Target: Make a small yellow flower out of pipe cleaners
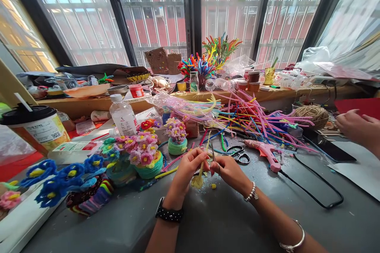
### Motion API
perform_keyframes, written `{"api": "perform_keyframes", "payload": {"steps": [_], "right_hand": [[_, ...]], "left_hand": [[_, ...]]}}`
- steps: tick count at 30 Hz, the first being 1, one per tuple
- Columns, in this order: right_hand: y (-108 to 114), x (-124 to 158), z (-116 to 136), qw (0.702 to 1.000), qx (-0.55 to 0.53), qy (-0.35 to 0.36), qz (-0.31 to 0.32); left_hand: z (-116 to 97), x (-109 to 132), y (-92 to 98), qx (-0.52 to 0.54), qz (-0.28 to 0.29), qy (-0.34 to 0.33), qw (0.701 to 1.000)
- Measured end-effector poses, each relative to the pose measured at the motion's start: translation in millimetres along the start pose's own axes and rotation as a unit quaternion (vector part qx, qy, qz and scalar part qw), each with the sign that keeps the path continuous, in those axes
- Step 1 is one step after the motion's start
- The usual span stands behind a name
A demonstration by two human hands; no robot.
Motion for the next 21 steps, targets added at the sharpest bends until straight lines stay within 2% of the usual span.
{"api": "perform_keyframes", "payload": {"steps": [5,13,21], "right_hand": [[-4.5,-0.3,5.0,0.998,-0.044,0.031,0.025],[-5.5,1.1,-6.6,0.999,-0.029,-0.026,-0.025],[-9.5,0.7,-2.1,0.997,-0.080,0.004,-0.017]], "left_hand": [[-0.5,0.9,-6.3,-0.006,0.035,-0.001,0.999],[0.7,1.0,-5.0,0.006,0.018,0.011,1.000],[5.1,-0.3,-11.0,-0.028,0.055,0.035,0.997]]}}
Point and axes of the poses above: each hand's wrist, its own x-axis away from the middle knuckle, its own y-axis out of the back of the hand, z = x × y, the point moved 7 cm from there along -x, towards the middle knuckle, and after that the axes turned 12 degrees about y, right-handed, at the moved point
